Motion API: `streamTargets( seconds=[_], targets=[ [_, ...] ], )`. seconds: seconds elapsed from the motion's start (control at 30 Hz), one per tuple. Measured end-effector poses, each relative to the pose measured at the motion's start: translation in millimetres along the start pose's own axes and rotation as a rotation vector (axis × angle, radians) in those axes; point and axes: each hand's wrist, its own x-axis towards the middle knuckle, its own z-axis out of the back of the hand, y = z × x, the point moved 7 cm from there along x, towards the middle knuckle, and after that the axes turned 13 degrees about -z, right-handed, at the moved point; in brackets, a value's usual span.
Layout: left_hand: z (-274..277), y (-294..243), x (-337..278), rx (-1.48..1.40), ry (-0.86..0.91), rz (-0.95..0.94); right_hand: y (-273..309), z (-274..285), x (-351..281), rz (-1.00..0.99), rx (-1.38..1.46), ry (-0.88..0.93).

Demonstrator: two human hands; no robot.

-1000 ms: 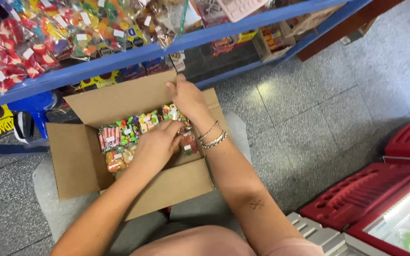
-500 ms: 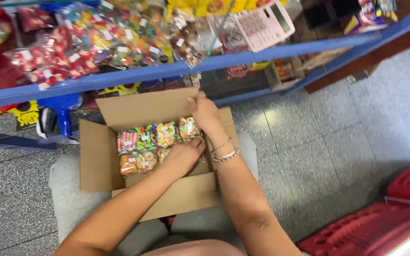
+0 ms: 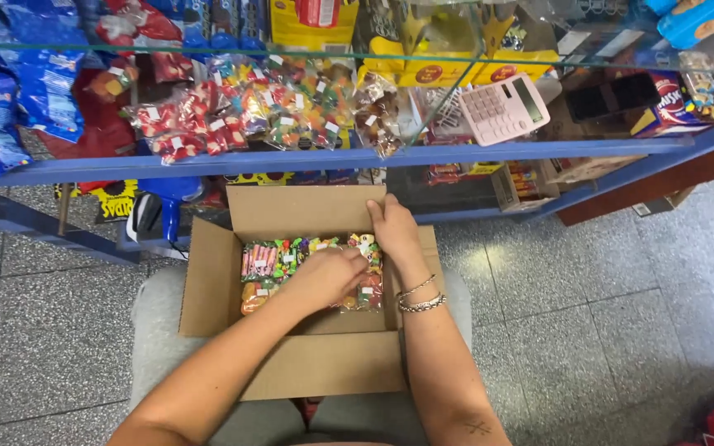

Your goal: Packing individually wrapped candy packets from a display shelf into a cardboard box.

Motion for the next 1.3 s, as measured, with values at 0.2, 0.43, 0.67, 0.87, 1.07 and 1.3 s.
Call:
streamTargets(
  seconds=[0.2, 0.43, 0.67, 0.87, 1.07, 1.3],
  targets=[
    [36, 29, -14, 0.105, -0.065, 0.118, -2, 0, 1, 0.015, 0.033, -0.075],
    [59, 40, -24, 0.084, -0.098, 0.182, -1, 2, -3, 0.014, 0.049, -0.085],
    [192, 96, -116, 0.596, -0.679, 0.553, -7, -2, 5, 0.010, 0.064, -0.069],
    [244, 206, -150, 0.812, -0.631, 0.676, 6, 1, -2, 0.020, 0.074, -0.033],
    [248, 332, -161, 0.855, -0.349, 0.807, 1, -7, 9, -0.021, 0.073, 0.037],
    [251, 356, -150, 0.821, -0.131, 1.065, -2, -1, 7, -0.037, 0.075, 0.065]
  ],
)
